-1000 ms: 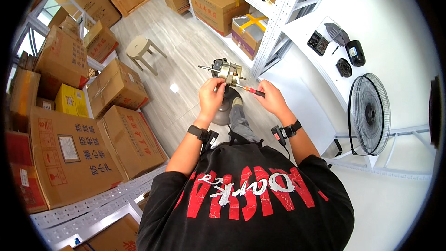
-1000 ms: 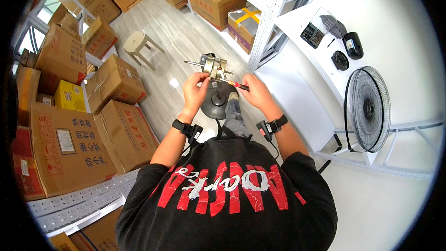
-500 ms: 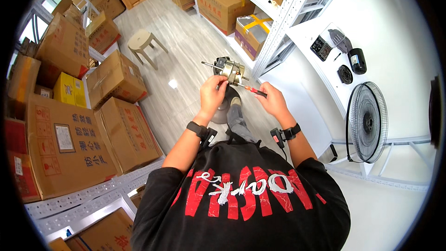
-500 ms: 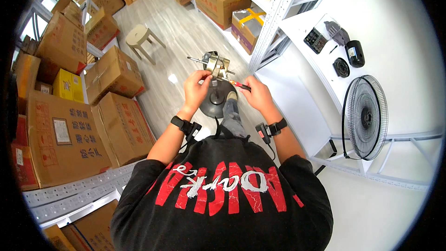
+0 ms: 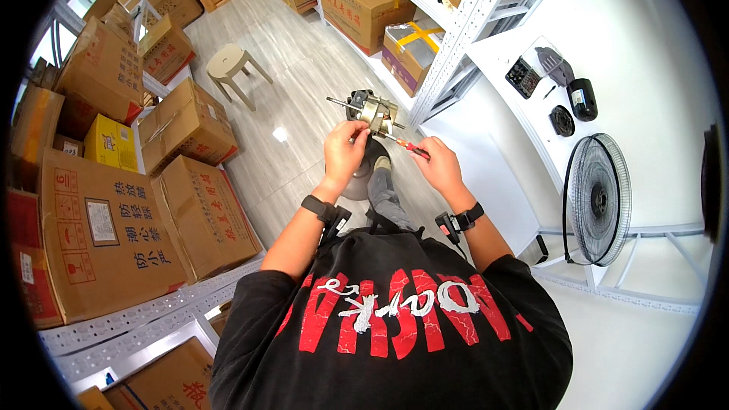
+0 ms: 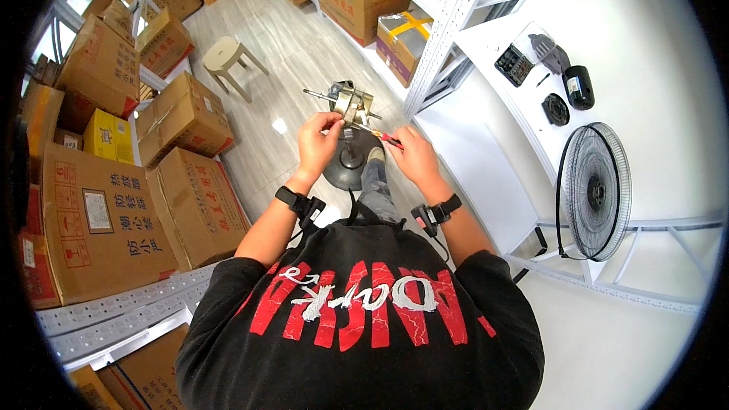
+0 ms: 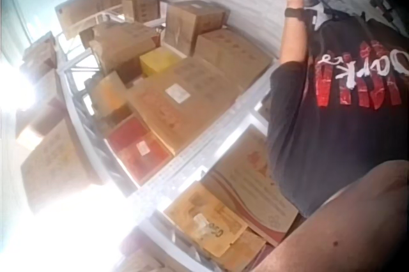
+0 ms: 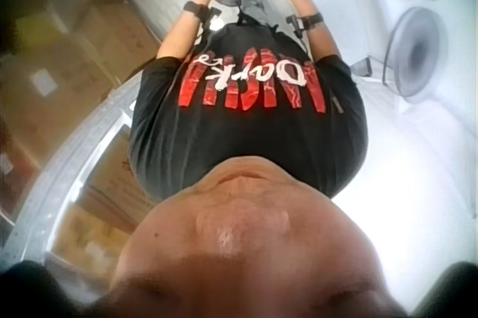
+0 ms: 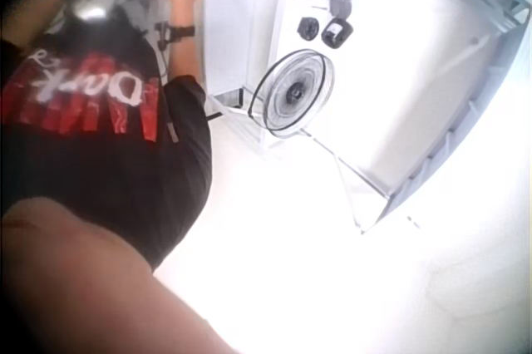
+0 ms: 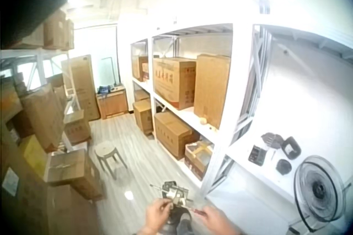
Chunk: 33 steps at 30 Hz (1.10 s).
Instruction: The person uses a red-handled screwdriver to tighten and loosen screws on a metallic mechanical component mounted on a stand. They repeatedly adjust the part, wipe it with a cloth, and continue screwing operations throughout the clip.
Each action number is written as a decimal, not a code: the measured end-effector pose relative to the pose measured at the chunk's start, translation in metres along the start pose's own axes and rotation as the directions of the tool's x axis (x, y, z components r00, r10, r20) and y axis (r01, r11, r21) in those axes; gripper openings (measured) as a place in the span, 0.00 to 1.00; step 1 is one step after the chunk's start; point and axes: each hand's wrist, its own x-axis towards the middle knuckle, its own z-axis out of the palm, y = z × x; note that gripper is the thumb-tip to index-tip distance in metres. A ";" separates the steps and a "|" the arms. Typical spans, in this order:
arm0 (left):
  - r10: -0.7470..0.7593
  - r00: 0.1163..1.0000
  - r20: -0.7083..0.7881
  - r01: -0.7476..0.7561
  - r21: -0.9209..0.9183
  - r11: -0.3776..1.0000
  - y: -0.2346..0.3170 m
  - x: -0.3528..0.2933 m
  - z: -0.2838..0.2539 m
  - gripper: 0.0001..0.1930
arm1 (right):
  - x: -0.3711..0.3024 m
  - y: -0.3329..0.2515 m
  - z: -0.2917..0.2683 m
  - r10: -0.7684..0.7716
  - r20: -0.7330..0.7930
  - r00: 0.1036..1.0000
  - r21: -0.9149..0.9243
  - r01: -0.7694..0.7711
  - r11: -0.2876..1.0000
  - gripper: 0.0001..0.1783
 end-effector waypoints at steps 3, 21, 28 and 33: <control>0.007 1.000 0.023 -0.007 0.017 1.000 -0.001 0.002 -0.001 0.06 | 0.000 0.002 0.002 0.058 0.026 0.998 0.025 -0.059 0.998 0.13; -0.033 0.996 0.088 0.045 -0.136 0.990 -0.014 0.008 -0.006 0.06 | 0.004 -0.005 0.003 -0.024 0.054 0.998 -0.059 0.028 0.998 0.14; -0.033 0.984 0.172 0.043 -0.051 0.998 -0.010 0.017 -0.016 0.06 | 0.005 0.010 0.019 0.226 0.283 0.932 0.313 -0.313 0.897 0.11; -0.010 0.984 0.178 0.017 -0.036 0.999 -0.013 0.018 -0.016 0.05 | 0.010 0.012 0.018 0.239 0.516 0.823 0.573 -0.539 0.617 0.11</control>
